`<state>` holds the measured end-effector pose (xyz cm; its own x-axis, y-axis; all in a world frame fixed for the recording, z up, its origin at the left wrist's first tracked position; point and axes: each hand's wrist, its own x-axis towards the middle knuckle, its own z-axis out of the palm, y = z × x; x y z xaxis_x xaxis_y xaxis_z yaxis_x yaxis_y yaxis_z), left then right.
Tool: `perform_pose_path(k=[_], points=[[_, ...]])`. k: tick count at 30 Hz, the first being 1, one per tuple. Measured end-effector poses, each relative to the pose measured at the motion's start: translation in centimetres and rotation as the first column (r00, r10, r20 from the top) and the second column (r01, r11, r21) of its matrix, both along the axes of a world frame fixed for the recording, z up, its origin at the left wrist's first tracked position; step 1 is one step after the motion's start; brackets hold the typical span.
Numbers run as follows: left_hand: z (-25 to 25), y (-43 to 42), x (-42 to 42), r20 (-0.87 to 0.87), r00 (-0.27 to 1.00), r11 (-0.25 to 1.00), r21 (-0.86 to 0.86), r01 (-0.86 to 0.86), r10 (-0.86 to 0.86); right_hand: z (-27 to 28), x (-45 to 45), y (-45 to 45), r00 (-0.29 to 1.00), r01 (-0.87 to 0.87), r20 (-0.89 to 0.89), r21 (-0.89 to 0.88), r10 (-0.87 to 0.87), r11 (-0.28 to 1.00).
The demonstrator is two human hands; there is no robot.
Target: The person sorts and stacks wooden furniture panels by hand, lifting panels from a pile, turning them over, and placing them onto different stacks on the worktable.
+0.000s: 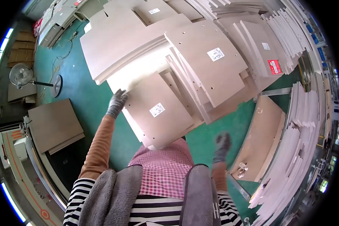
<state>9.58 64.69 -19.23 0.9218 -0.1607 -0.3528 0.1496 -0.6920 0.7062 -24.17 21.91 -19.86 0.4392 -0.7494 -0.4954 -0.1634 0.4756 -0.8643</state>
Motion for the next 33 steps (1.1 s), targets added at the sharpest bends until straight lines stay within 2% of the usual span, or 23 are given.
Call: perform_pose_path(k=[1,2,4,7,11,12,13,14,15,16,17,18,20,21,22,23,24,25,26,27,30,32,33], points=[[-0.8,0.3,-0.6,0.044,0.998,0.999,0.011,0.045,-0.046,-2.1,-0.9,3.3,0.991,-0.130,0.015,0.283,0.131,0.950],[-1.2,0.4,-1.4,0.084,0.992,0.995,0.022,0.093,-0.094,-0.4,0.8,8.2,0.974,-0.034,-0.190,0.403,0.120,0.914],[-0.2,-0.2,-2.0,0.090,0.990,0.993,0.046,0.104,-0.108,0.0,2.1,14.6,0.948,-0.207,-0.130,0.440,0.290,0.874],[-0.6,-0.3,-3.0,0.107,0.984,0.989,0.040,0.142,-0.146,1.8,5.3,19.6,0.943,-0.318,0.088,0.517,0.320,0.795],[0.4,-0.1,-4.3,0.211,0.943,0.959,0.173,0.224,-0.258,-0.9,4.3,21.0,0.918,-0.395,0.106,0.329,0.382,0.858],[-0.7,0.5,-4.6,0.235,0.912,0.921,0.285,0.265,-0.335,-1.9,3.5,20.5,0.886,-0.464,0.121,0.246,0.448,0.851],[-3.0,1.3,-5.3,0.215,0.915,0.923,0.258,0.285,-0.342,-1.3,2.5,20.1,0.885,-0.466,0.135,0.247,0.446,0.849],[-4.4,2.1,-6.1,0.193,0.917,0.924,0.235,0.302,-0.349,0.2,1.5,19.5,0.736,-0.677,0.002,0.010,0.677,0.736],[-3.0,2.1,-7.2,0.200,0.899,0.900,0.288,0.326,-0.389,1.2,0.8,19.2,0.549,-0.834,-0.184,-0.191,0.815,0.518],[-1.1,1.6,-8.4,0.204,0.877,0.871,0.342,0.352,-0.435,1.5,0.2,19.1,0.557,-0.827,-0.162,-0.194,0.814,0.528],[0.0,1.4,-9.4,0.152,0.929,0.923,0.248,0.296,-0.339,1.6,-0.4,18.9,0.648,-0.760,-0.046,-0.096,0.760,0.643],[0.0,1.3,-10.4,-0.020,0.999,0.971,-0.235,0.035,-0.041,1.7,-1.3,18.6,0.731,-0.682,0.053,0.021,0.681,0.731],[-1.9,3.2,-10.7,0.404,0.902,0.975,0.214,0.067,-0.151,1.4,-3.2,17.5,0.863,-0.504,0.193,0.274,0.466,0.819],[-3.1,3.9,-10.2,0.402,0.902,0.974,0.217,0.071,-0.155,1.1,-4.4,16.9,0.912,-0.407,0.230,0.405,0.340,0.819],[-4.4,4.9,-10.1,0.116,0.973,0.980,-0.042,-0.196,0.200,-0.4,-5.7,16.7,0.907,-0.367,0.376,0.484,0.190,0.795],[-5.0,5.6,-10.5,-0.251,0.851,0.838,-0.190,-0.511,0.462,0.0,-6.8,15.5,0.892,-0.411,0.386,0.469,0.237,0.782],[-4.1,5.5,-10.6,-0.256,0.847,0.836,-0.183,-0.516,0.467,-0.2,-8.3,14.4,0.882,-0.420,0.420,0.500,0.213,0.757],[-2.0,4.8,-10.3,-0.416,0.794,0.799,-0.217,-0.560,0.443,-9.8,-16.3,11.4,0.915,-0.394,0.154,0.538,0.373,0.745],[-0.9,4.2,-9.8,-0.561,0.727,0.758,-0.247,-0.604,0.396,-10.5,-18.6,11.1,0.905,-0.424,0.134,0.230,0.403,0.876],[-1.3,4.1,-9.2,-0.580,0.743,0.730,-0.340,-0.593,0.334,-10.0,-18.6,10.3,0.895,-0.446,0.056,0.135,0.443,0.885],[-1.4,3.0,-6.8,-0.497,0.803,0.857,-0.202,-0.475,0.328,-9.7,-17.4,9.0,0.865,-0.489,-0.103,0.042,0.490,0.871],[0.2,2.6,-5.8,-0.553,0.769,0.870,-0.149,-0.471,0.322,-9.1,-16.5,9.5,0.860,-0.488,-0.172,-0.003,0.481,0.873],[0.8,3.0,-5.5,-0.624,0.738,0.845,-0.225,-0.486,0.258,-8.9,-16.0,10.2,0.858,-0.485,-0.203,-0.017,0.472,0.874]])
